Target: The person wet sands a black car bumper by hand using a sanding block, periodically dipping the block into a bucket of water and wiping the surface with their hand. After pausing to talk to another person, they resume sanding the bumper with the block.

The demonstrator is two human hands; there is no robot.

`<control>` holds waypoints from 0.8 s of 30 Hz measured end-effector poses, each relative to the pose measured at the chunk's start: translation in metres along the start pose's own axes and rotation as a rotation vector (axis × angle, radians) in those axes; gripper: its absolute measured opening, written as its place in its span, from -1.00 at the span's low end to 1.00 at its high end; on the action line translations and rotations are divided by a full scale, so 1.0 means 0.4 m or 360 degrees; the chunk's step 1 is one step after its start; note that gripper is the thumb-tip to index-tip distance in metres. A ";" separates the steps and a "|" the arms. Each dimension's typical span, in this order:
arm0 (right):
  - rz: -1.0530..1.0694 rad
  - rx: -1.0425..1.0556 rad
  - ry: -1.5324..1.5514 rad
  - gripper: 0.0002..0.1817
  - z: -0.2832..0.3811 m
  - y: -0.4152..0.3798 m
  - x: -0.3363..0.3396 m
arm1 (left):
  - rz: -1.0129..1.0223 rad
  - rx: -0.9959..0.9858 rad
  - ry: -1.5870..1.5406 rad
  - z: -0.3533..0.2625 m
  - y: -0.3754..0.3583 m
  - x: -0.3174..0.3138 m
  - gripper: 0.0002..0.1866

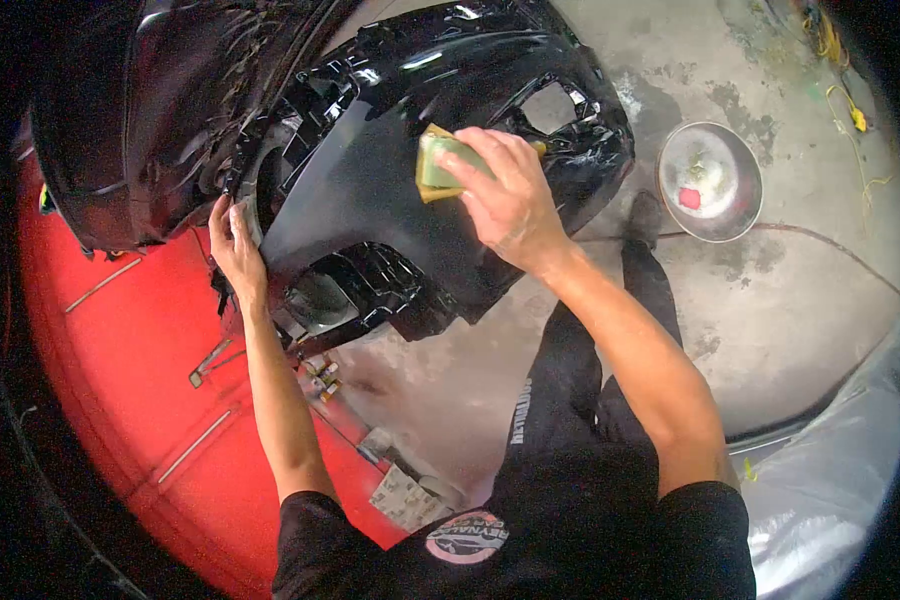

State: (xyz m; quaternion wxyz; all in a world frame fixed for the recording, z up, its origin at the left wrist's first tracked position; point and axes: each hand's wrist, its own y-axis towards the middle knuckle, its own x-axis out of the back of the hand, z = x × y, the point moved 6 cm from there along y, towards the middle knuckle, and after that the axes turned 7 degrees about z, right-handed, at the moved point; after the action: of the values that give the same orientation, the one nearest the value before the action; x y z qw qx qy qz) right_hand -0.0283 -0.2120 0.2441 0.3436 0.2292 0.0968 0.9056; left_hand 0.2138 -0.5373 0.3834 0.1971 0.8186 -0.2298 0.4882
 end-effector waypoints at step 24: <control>-0.0184 0.0632 -0.0038 -0.59 0.046 0.073 -0.173 | 0.0127 -0.0009 0.0021 0.029 0.004 -0.002 -0.56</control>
State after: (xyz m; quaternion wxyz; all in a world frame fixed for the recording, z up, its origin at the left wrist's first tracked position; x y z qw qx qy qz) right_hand 0.0091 -0.2797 0.2457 0.3443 0.2971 0.2825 0.8446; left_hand 0.2207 -0.5449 0.3779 0.1812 0.8050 -0.2623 0.5004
